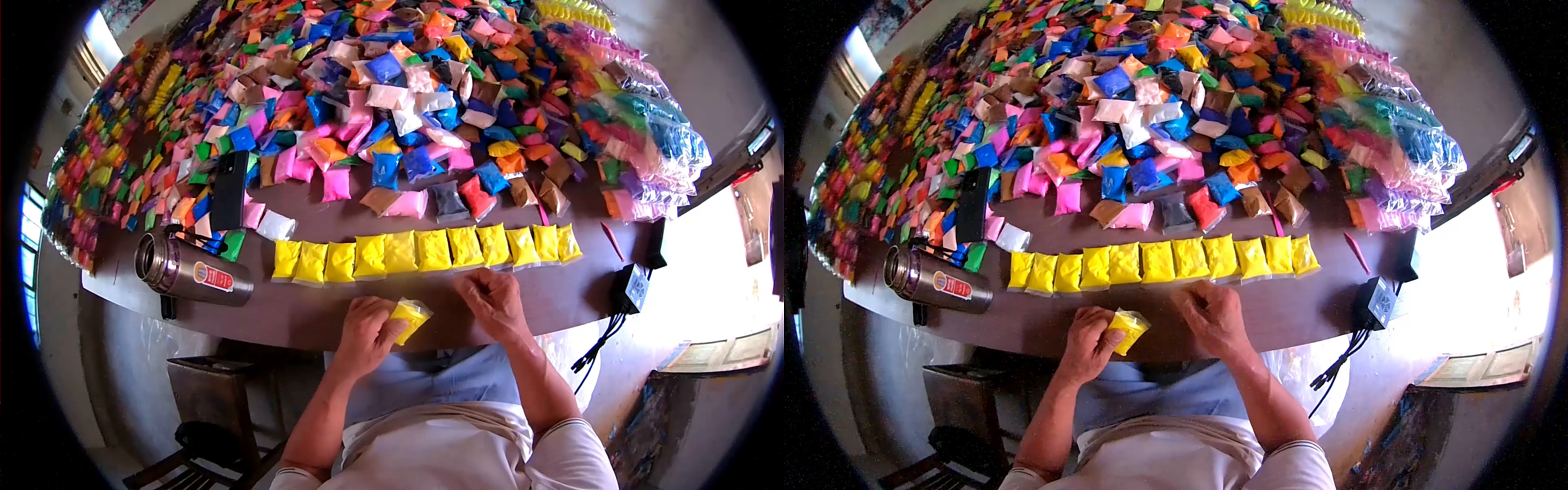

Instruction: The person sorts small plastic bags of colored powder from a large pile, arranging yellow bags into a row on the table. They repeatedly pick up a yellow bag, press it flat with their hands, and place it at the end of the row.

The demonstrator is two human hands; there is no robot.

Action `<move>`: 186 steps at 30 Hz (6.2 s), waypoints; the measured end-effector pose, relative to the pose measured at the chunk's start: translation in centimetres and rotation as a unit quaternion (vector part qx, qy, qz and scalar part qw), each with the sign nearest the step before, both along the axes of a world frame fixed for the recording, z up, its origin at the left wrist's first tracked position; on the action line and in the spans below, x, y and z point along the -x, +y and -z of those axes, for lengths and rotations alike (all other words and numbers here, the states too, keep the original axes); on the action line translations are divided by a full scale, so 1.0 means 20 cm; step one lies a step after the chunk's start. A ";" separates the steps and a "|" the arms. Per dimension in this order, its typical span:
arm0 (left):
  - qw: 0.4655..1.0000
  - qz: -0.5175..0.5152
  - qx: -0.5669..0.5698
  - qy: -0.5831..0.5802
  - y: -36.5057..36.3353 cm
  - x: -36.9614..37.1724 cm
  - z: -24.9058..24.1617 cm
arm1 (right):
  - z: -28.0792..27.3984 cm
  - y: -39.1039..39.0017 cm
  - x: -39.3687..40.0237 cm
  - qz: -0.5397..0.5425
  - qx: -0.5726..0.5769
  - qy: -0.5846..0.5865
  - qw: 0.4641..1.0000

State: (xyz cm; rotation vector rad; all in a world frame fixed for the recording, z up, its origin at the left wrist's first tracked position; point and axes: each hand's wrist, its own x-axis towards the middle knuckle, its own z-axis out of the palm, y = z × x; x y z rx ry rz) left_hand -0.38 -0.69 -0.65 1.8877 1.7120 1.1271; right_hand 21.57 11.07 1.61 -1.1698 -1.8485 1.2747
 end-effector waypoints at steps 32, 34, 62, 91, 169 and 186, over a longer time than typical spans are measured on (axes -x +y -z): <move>1.000 0.013 0.002 0.010 0.01 0.01 0.02 | -0.08 -0.07 0.10 -0.218 -0.108 -0.049 0.969; 1.000 0.010 0.002 0.009 0.01 0.00 0.02 | -0.07 -0.07 0.10 -0.221 -0.152 -0.046 0.962; 1.000 0.011 -0.006 0.027 0.02 -0.01 0.00 | -0.03 -0.08 0.16 -0.210 -0.159 -0.012 0.965; 1.000 0.001 -0.010 0.020 0.02 -0.01 -0.01 | -0.04 -0.10 0.23 -0.198 -0.022 0.079 0.977; 1.000 0.015 -0.002 0.011 0.02 -0.01 0.00 | 0.04 -0.02 0.21 -0.211 0.054 0.151 0.964; 1.000 0.010 -0.005 0.004 0.01 0.00 0.03 | 0.03 -0.04 0.07 -0.196 0.129 0.155 0.960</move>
